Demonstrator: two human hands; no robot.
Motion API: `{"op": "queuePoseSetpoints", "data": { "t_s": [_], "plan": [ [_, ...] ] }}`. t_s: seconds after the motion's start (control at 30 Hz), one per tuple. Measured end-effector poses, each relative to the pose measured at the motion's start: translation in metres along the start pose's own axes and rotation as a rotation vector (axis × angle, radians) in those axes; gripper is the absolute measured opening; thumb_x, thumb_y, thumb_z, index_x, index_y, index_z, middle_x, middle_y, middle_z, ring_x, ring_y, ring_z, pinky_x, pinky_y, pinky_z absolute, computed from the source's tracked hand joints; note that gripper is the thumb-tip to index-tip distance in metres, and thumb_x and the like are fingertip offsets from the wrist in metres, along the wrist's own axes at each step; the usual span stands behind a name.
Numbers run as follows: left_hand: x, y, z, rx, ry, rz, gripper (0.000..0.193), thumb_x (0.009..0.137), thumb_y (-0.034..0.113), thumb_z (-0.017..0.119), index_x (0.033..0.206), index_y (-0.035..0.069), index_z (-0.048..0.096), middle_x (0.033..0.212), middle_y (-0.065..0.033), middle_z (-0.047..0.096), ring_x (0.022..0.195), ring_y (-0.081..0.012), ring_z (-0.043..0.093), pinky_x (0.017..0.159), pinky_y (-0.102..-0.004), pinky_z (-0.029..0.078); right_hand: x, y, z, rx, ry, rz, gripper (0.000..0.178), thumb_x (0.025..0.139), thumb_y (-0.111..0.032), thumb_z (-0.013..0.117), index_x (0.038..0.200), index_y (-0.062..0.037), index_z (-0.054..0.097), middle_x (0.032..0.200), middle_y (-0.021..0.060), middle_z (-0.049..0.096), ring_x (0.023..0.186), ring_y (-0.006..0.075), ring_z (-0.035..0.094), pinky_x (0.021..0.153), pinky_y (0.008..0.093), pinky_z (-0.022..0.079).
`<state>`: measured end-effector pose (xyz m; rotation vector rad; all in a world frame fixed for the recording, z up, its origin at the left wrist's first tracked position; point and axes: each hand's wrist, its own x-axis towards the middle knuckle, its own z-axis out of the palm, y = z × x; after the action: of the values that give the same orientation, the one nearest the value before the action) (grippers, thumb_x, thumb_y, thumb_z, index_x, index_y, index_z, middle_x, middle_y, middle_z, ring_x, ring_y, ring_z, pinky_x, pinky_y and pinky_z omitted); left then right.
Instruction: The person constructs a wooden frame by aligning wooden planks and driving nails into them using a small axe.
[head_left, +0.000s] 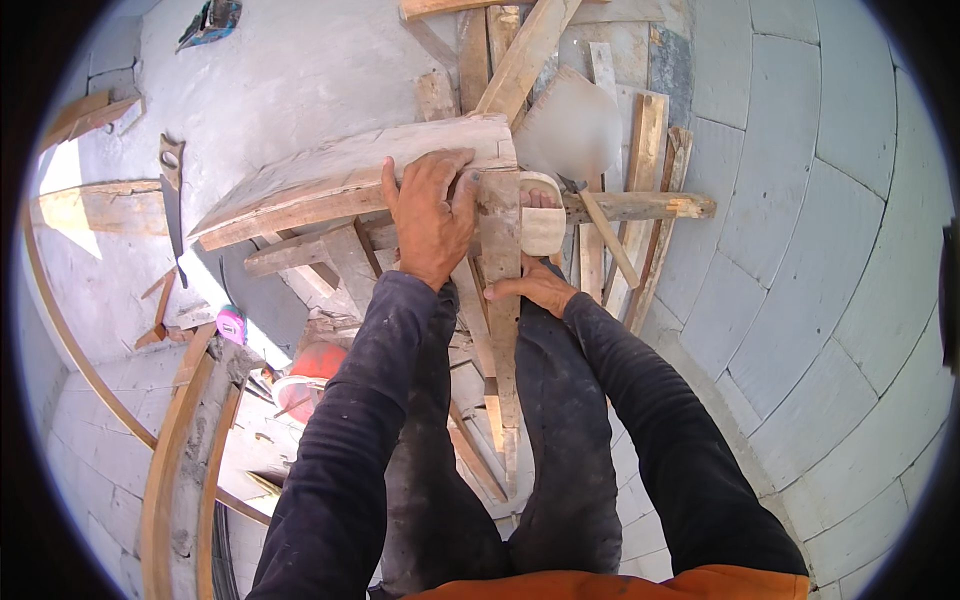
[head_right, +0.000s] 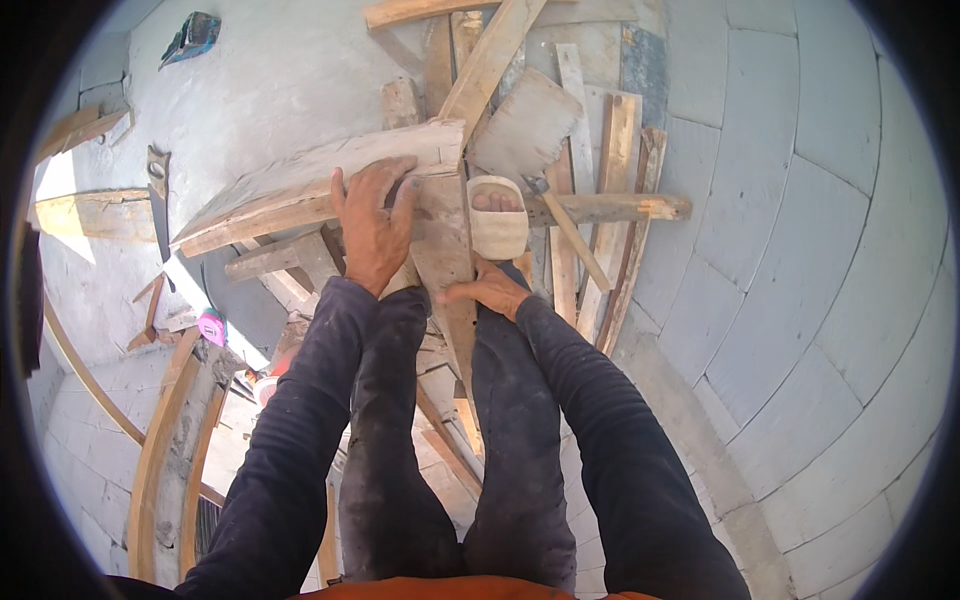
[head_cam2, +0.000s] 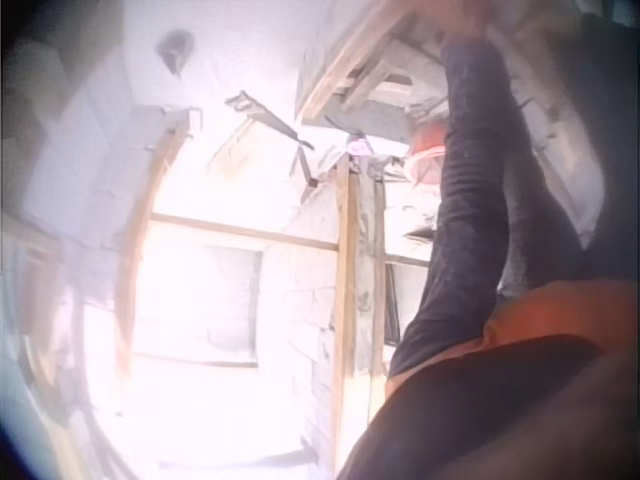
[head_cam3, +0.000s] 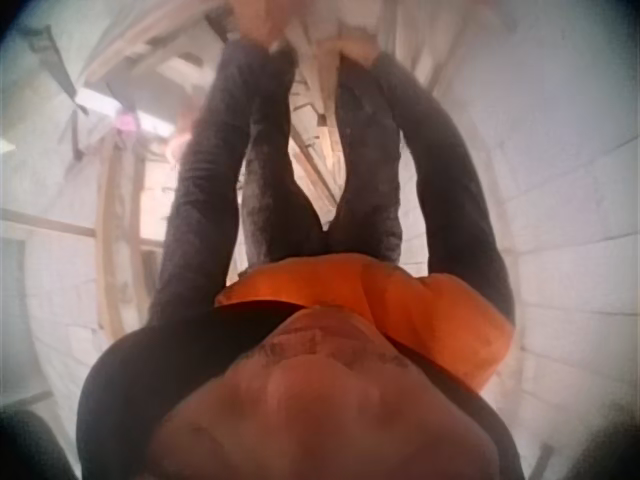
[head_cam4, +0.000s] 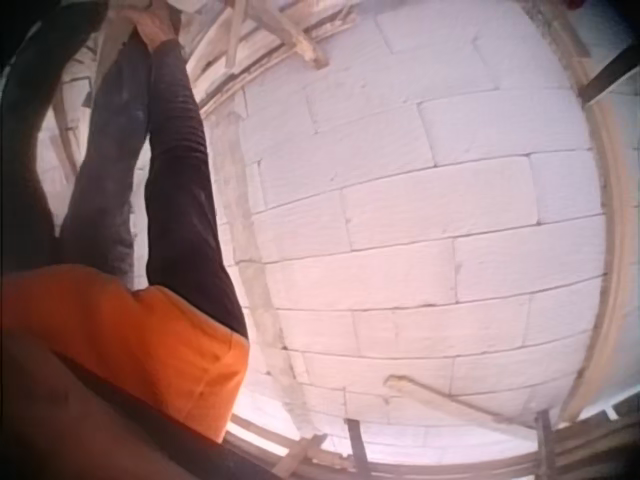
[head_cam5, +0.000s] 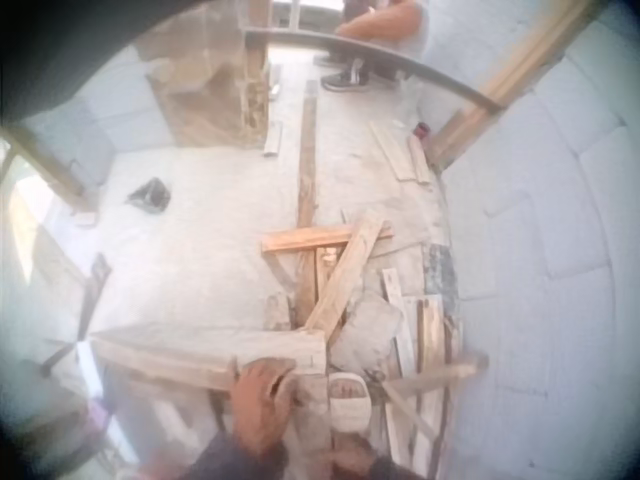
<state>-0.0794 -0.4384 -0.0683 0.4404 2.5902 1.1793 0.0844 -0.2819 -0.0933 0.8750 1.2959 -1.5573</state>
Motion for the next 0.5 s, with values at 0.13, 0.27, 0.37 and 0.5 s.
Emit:
{"op": "queuePoseSetpoints", "data": {
  "t_s": [0.13,0.27,0.37,0.5],
  "plan": [
    [-0.003,0.01,-0.004,0.047,0.07,-0.024,0.027,0.092,0.018,0.074,0.119,0.012,0.072,0.121,-0.0087,0.069,0.126,-0.0325,0.058,0.123,-0.0555,0.024,0.0,-0.001,-0.001,-0.013,-0.023,0.03,0.122,0.064,-0.042,0.093,0.161,0.0007,0.033,0.155,0.0216,0.05,0.148,0.0328,0.042,0.123,0.0371,0.031],
    [-0.03,0.024,-0.01,-0.003,0.15,-0.14,0.037,0.091,0.022,0.078,0.122,0.007,0.066,0.116,-0.0106,0.067,0.117,-0.0303,0.06,0.117,-0.0471,0.033,-0.003,-0.004,-0.007,-0.033,-0.034,0.089,0.121,0.063,-0.04,0.093,0.162,-0.002,0.033,0.156,0.0203,0.05,0.149,0.0332,0.041,0.123,0.0378,0.03],
    [-0.073,0.013,0.007,-0.465,0.132,-0.61,0.046,0.092,0.031,0.079,0.125,0.003,0.062,0.124,-0.0145,0.063,0.122,-0.0282,0.057,0.112,-0.0413,0.04,-0.003,-0.01,-0.006,-0.038,-0.056,0.09,0.121,0.063,-0.039,0.092,0.162,-0.0032,0.033,0.156,0.0197,0.05,0.149,0.0338,0.041,0.124,0.0384,0.029],
    [-0.068,0.003,0.037,-1.047,-0.034,-0.807,0.082,0.091,0.052,0.081,0.137,-0.01,0.053,0.131,-0.018,0.061,0.123,-0.0221,0.057,0.107,-0.0357,0.045,-0.008,-0.021,-0.006,-0.053,-0.061,0.13,0.119,0.064,-0.036,0.091,0.163,-0.0037,0.033,0.156,0.0195,0.05,0.149,0.0341,0.04,0.125,0.0388,0.028]
  ]
}}
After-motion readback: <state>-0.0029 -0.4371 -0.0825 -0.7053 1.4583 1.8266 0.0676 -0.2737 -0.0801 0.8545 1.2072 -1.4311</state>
